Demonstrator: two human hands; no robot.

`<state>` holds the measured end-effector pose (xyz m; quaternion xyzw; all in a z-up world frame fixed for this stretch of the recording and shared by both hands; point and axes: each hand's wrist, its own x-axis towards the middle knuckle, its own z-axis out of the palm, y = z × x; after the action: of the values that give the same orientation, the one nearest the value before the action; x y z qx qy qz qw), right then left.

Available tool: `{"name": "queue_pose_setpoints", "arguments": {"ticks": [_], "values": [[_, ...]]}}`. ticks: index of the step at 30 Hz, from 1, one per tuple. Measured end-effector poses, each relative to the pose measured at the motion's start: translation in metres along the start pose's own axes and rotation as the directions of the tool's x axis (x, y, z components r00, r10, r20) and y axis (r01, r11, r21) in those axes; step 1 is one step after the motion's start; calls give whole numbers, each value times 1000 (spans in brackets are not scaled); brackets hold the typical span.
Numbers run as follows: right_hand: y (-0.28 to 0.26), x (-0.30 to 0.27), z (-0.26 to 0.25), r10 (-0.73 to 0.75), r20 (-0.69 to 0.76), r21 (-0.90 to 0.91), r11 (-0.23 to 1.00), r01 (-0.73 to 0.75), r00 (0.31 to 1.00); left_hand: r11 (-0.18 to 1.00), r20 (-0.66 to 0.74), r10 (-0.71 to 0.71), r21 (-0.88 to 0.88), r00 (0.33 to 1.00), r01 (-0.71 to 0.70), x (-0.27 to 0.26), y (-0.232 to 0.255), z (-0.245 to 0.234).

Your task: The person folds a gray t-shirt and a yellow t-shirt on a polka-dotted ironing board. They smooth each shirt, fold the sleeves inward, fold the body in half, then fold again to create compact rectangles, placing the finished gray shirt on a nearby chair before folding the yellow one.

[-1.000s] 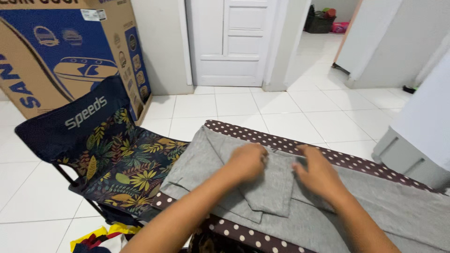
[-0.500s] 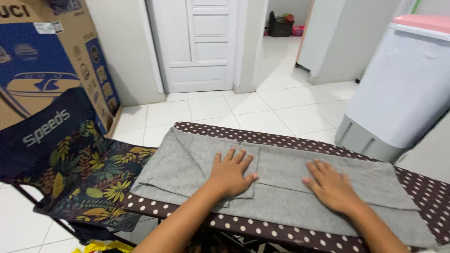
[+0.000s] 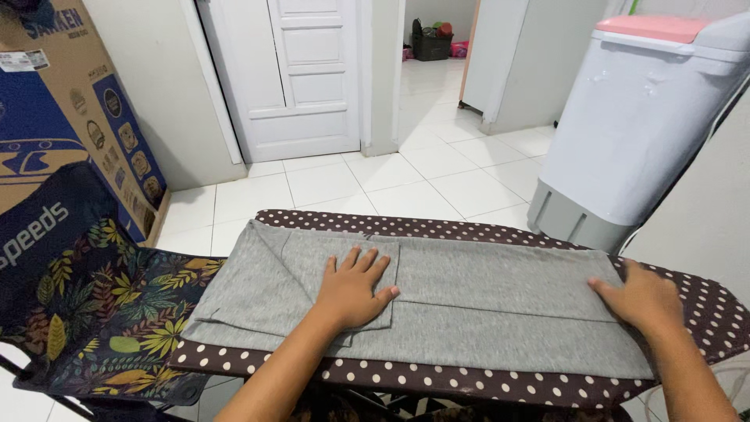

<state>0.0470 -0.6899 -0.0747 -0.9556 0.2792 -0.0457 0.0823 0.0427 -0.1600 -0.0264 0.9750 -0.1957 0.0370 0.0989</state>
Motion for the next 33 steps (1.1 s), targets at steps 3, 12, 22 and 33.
{"name": "queue_pose_setpoints", "arguments": {"ticks": [3, 12, 22, 33], "values": [[7, 0, -5, 66, 26, 24, 998, -66, 998, 1000, -9, 6, -4, 1000, -6, 0, -1, 1], [18, 6, -9, 110, 250, 505, 833, -226, 962, 1000, 44, -21, 17, 999, 21, -1, 4, -5], [15, -14, -24, -52, 373, 775, 567, -280, 927, 1000, 189, 5, 23, 982, -10, 13, 24, -14], [54, 30, -12, -149, 268, 963, 63, -262, 952, 972, 231, 236, -71, 944, -226, 30, 125, 20]]}}
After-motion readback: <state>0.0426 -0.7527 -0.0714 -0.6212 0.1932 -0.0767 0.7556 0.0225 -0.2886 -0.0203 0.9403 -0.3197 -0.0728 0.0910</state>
